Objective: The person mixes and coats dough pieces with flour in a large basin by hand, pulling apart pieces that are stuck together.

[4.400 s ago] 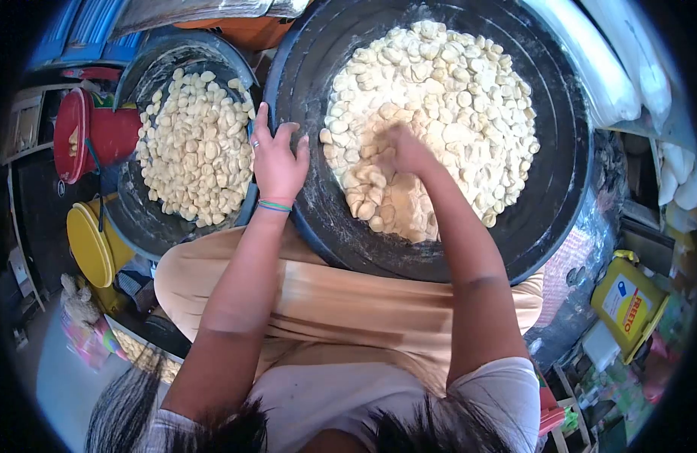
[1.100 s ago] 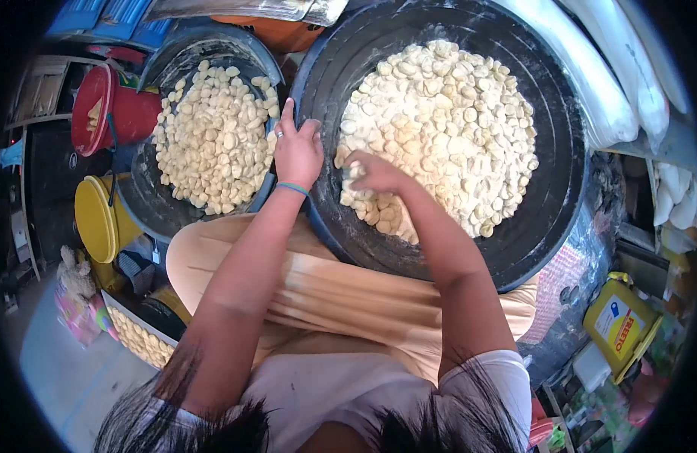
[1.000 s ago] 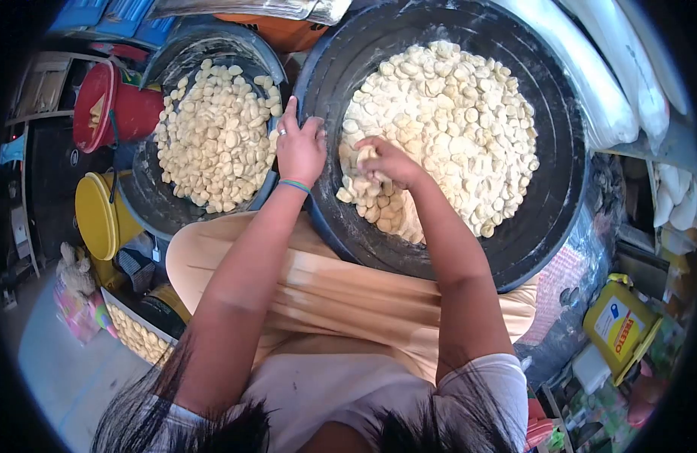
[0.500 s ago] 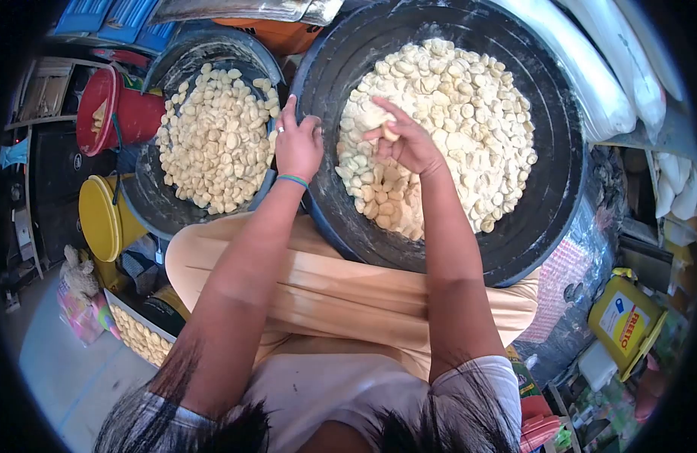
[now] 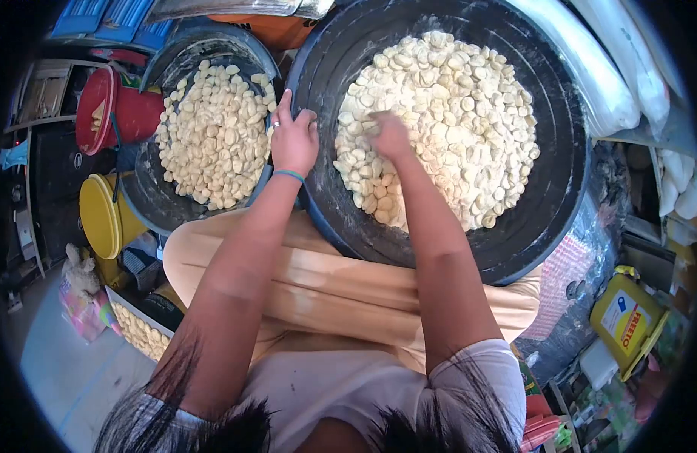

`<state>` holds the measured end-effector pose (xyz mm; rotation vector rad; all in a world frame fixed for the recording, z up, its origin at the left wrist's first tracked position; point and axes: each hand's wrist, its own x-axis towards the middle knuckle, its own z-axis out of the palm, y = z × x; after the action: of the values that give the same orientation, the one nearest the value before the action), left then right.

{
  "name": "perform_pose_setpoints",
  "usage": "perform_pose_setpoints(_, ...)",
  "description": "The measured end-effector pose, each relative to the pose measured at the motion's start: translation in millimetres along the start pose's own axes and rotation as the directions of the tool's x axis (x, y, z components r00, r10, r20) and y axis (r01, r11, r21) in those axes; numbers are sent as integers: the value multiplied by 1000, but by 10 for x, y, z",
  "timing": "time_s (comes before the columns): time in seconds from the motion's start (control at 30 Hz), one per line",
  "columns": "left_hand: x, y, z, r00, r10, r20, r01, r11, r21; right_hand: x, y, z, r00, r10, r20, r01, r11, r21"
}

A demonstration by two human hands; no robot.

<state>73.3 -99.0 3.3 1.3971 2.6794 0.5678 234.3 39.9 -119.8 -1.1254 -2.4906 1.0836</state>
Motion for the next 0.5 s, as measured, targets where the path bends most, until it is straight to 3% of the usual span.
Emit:
perform_pose_setpoints(0.03,11,3,-2,1000,0,2,0,1000,1,-73,-149,66,970,-108,218,119,992,-37)
perform_pose_setpoints(0.13,20,-13,18,1000,-1,2,1,1000,9,-450,-144,160,865,-470,175,495,856,-151)
perform_pose_setpoints(0.17,22,-15,18,1000,5,1,-5,1000,7,-449,-7,144,904,-339,261,304,938,164)
perform_pose_setpoints(0.2,29,-11,8,1000,7,-1,-7,1000,4,-420,236,92,894,-232,384,47,900,434)
perform_pose_setpoints(0.23,16,-10,0,1000,7,-2,-7,1000,0,-389,321,38,836,-162,524,-243,747,619)
perform_pose_setpoints(0.33,14,0,-1,1000,-8,9,8,1000,-6,-337,244,-104,835,-80,545,-323,730,602)
perform_pose_setpoints(0.37,17,6,-1,1000,-10,9,10,1000,-6,-409,68,-119,871,-89,483,-255,757,601)
perform_pose_setpoints(0.4,16,6,1,1000,-13,10,13,1000,-6,-482,-134,-110,902,-118,416,-53,925,376)
perform_pose_setpoints(0.43,14,6,2,1000,-16,11,16,1000,-5,-550,-309,-83,918,-168,360,143,985,97)
perform_pose_setpoints(0.47,13,6,5,1000,-23,20,23,1000,-12,-580,-412,-50,918,-234,320,307,930,-202)
perform_pose_setpoints(0.5,11,4,9,999,-30,29,31,999,-19,-594,-405,32,923,-182,339,266,939,-218)
